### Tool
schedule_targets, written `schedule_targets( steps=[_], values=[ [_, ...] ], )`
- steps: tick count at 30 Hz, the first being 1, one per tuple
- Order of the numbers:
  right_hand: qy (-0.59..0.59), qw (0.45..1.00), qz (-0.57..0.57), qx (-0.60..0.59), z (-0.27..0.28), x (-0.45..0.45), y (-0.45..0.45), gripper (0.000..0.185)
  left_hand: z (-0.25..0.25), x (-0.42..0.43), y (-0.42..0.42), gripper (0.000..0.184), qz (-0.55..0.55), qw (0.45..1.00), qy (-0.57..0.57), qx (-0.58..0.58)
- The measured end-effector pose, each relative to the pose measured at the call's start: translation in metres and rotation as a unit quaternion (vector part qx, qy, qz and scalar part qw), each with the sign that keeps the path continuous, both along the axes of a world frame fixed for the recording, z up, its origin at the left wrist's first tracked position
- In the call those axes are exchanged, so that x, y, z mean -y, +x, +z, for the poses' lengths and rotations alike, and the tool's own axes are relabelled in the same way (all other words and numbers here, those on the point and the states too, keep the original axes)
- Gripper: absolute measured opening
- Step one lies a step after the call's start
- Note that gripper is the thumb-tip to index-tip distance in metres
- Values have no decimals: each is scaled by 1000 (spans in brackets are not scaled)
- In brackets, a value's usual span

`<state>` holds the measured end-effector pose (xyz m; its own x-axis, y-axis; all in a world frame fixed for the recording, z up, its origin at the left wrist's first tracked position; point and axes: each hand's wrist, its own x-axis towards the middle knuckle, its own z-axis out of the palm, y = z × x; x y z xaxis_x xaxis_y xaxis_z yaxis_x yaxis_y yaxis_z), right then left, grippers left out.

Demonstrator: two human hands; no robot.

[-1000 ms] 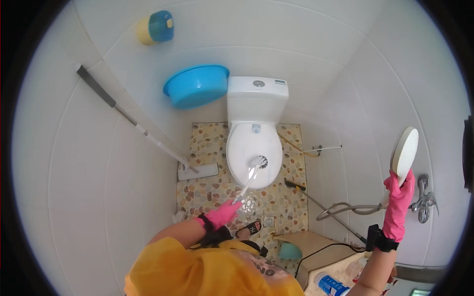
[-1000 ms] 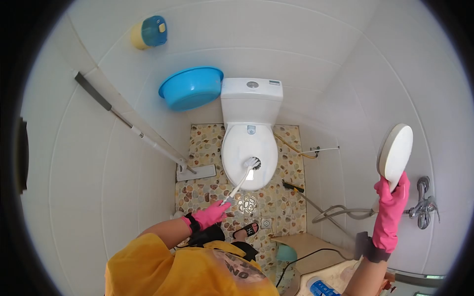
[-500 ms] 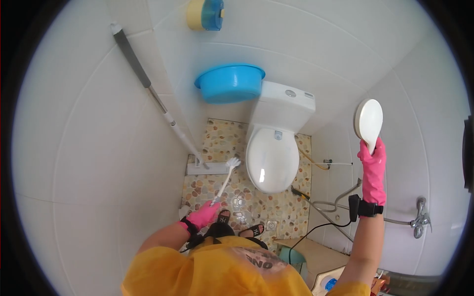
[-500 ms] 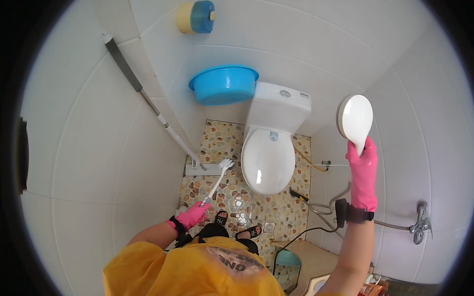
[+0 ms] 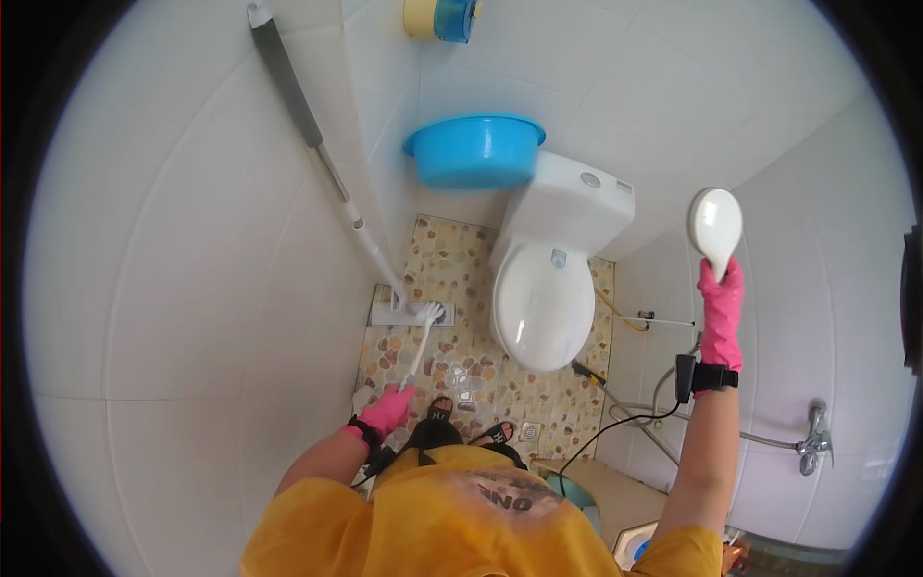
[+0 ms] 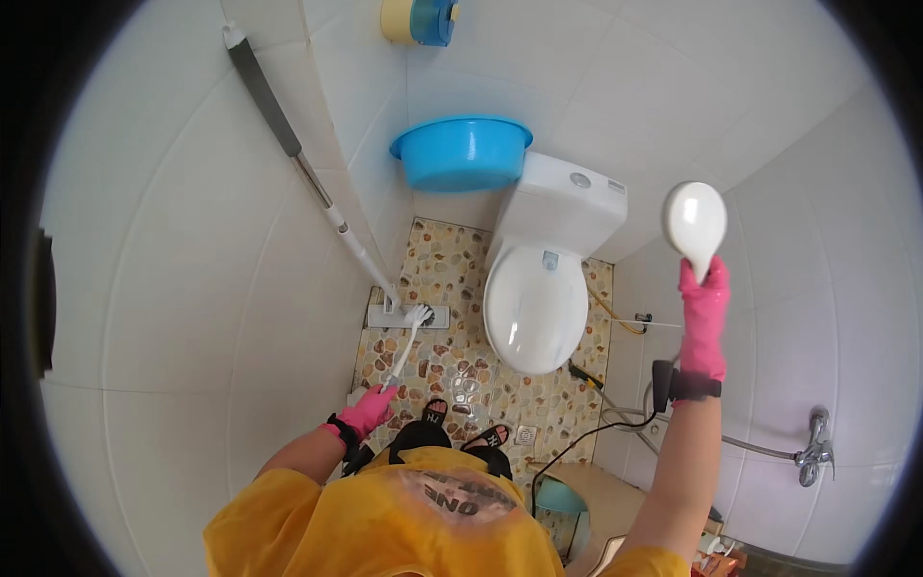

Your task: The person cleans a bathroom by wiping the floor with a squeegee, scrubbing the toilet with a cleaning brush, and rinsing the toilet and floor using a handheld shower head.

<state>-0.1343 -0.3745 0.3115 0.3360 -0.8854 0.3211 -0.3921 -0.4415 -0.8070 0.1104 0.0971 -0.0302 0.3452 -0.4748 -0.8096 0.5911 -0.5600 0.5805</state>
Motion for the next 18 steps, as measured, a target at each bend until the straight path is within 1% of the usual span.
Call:
schedule_targets(
  steps=[1,2,3,4,5,7,9,11,13,14,15,16,17,18],
  values=[
    [4,1000,1,-3,-2,5,-6,33,-7,0,0,37,1,1000,4,-3],
    [-1,999,-47,12,-6,9,-10,32,-16,-1,0,39,-4,1000,-12,1],
    [-7,995,-94,29,-6,7,-7,32,-15,1,1,40,-6,1000,-29,7],
    [24,995,-97,24,-4,1,-9,33,-8,2,-1,42,-10,1000,-15,-6],
    [28,995,-94,23,-7,-2,-12,33,-9,2,-5,42,-7,1000,-11,-6],
    [59,998,-29,11,-10,-9,-14,34,-8,7,-9,42,0,1000,6,-4],
    [78,996,-29,33,-13,-18,-7,33,-3,14,-14,41,20,1000,17,-14],
    [67,992,-73,78,-19,-22,-1,28,6,20,-18,40,37,999,30,-25],
    [101,990,-72,64,-33,-23,-7,31,14,30,-18,35,33,997,-36,-66],
    [128,988,-67,52,-43,-23,-9,34,17,38,-19,35,31,997,-31,-63],
    [133,987,-69,56,-55,-23,-13,34,19,48,-23,31,70,994,-44,-71],
    [161,986,-29,42,-70,-25,-19,34,23,58,-26,26,110,989,-57,-80],
    [188,982,12,28,-81,-27,-24,35,27,66,-24,26,108,990,-51,-77],
    [225,974,26,8,-88,-31,-24,35,37,77,-20,26,21,996,-69,-56]
  ],
)
